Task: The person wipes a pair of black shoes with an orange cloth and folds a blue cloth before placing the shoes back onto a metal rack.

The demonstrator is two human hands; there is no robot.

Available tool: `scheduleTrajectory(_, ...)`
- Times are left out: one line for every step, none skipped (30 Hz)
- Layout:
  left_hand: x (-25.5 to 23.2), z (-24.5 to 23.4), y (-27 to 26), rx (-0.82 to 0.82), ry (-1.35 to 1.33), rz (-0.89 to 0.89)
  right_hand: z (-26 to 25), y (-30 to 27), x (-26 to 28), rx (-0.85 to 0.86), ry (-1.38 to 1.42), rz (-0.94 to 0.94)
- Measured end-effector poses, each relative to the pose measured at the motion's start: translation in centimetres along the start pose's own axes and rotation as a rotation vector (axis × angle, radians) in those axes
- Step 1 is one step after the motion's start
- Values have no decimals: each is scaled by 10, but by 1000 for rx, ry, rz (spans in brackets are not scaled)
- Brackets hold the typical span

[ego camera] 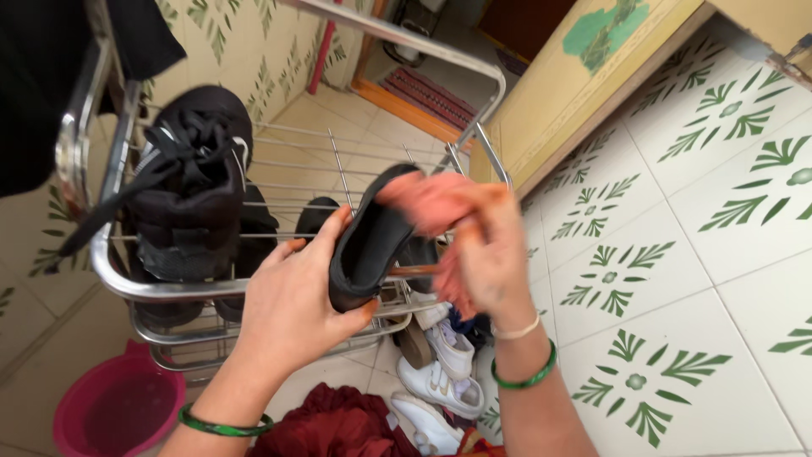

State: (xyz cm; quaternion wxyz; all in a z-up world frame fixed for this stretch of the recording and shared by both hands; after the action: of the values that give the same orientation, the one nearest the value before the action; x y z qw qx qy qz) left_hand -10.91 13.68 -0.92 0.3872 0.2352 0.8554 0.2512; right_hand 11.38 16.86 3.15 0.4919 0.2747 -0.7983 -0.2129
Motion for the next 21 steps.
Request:
scheduleTrajectory(2, 3, -2, 5, -11, -2, 17, -5, 22, 118, -137, -99)
scheduleTrajectory(0, 3, -3, -55, -13, 42, 35, -11, 40, 237, -272, -198)
scheduleTrajectory(0, 2, -4, -121, -10, 88, 51, -12, 51, 358, -405, -302)
scheduleTrajectory(2, 2, -4, -122, -17, 86, 58, -8, 57, 362, -410, -299)
scheduleTrajectory(3, 2, -4, -93, -35, 94, 67, -3, 53, 473, -441, -165)
scheduleTrajectory(2, 3, -4, -64, -54, 102, 73, -1, 46, 584, -467, -29)
scheduleTrajectory(2, 3, -4, -53, -63, 102, 73, 1, 43, 582, -468, -15)
scheduleTrajectory(7, 6, -4, 10, -35, 15, 70, 6, 42, 538, -531, -105)
scheduleTrajectory(11, 9, -4, 70, -3, -69, 68, 11, 40, 493, -594, -198)
scheduleTrajectory(8, 10, -4, 79, -8, -66, 66, 18, 34, 490, -596, -188)
scheduleTrajectory(5, 8, -2, 28, -8, -23, 65, 29, 25, 456, -700, -148)
scheduleTrajectory(2, 5, -1, -23, -9, 20, 63, 33, 19, 422, -803, -108)
scheduleTrajectory(1, 3, -1, -23, -9, 28, 63, 31, 18, 414, -807, -107)
scheduleTrajectory(1, 1, 0, -22, -6, 38, 64, 28, 21, 373, -725, -129)
scheduleTrajectory(1, 1, 0, -17, -3, 41, 65, 23, 25, 337, -640, -146)
scheduleTrajectory(0, 2, 0, -12, -5, 44, 66, 18, 28, 333, -641, -141)
scheduleTrajectory(1, 4, 0, 21, 1, -7, 67, 14, 29, 362, -500, -62)
scheduleTrajectory(3, 5, 1, 53, 7, -58, 67, 8, 32, 389, -359, 17)
scheduleTrajectory(4, 4, 1, 53, 10, -60, 70, 0, 38, 390, -356, 16)
scheduleTrajectory(6, 4, 1, 90, -11, -83, 74, -10, 43, 438, -345, 22)
scheduleTrajectory(7, 5, 1, 127, -31, -107, 76, -17, 45, 487, -332, 29)
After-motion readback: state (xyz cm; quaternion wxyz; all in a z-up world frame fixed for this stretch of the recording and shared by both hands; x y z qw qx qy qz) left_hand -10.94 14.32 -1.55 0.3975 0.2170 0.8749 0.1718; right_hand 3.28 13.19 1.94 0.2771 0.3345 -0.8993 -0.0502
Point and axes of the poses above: each hand's wrist, its own y-axis towards the middle knuckle, its own z-axis out of the palm, x = y × z, the point moved 5 cm from there along y, towards the middle knuckle, and after that the axes turned 7 degrees about z, right-handed, at the moved point
